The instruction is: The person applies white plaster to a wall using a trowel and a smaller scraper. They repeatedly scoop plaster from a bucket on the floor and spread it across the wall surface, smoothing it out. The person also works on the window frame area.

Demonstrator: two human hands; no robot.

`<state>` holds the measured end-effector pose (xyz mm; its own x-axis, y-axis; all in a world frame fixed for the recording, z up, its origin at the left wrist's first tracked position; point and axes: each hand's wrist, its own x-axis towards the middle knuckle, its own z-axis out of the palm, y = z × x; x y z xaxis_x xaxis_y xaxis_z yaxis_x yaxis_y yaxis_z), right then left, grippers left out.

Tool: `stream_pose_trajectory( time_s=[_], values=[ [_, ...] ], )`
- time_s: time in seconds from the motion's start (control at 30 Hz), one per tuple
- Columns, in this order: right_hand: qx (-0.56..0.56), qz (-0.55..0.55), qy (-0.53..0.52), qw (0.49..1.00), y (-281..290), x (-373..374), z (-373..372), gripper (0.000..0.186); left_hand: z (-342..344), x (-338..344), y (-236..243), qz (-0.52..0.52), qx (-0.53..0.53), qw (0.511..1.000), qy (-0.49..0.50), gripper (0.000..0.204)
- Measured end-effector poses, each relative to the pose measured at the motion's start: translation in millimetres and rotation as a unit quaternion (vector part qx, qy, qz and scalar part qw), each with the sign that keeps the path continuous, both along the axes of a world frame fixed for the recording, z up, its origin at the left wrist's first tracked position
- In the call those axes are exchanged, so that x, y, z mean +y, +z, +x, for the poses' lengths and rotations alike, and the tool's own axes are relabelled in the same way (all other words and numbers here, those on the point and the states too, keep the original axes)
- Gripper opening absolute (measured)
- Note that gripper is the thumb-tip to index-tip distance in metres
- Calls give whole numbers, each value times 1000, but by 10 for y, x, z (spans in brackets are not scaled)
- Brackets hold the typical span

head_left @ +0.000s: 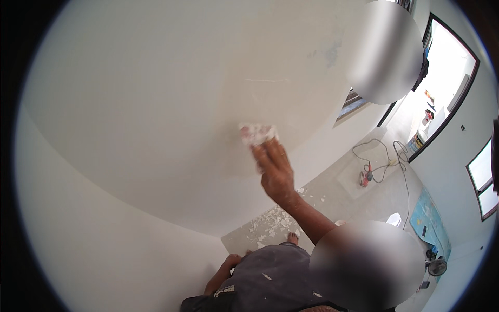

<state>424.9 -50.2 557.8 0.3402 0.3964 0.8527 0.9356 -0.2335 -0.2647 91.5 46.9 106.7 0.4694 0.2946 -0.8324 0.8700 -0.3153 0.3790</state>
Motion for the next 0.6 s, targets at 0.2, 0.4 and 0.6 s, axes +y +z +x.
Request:
stream_pose_trajectory(
  time_s=[0.2,0.4,0.6],
  values=[
    [85,122,-128,981,894,-159,1284,52,373,37,99,-13,-89,996,-3,38],
    [118,58,-83,988,494,355,947,65,394,21,-222,1,1,999,53,43],
    [80,11,-1,997,232,623,407,65,380,144,-662,-23,9,998,62,44]
  ],
)
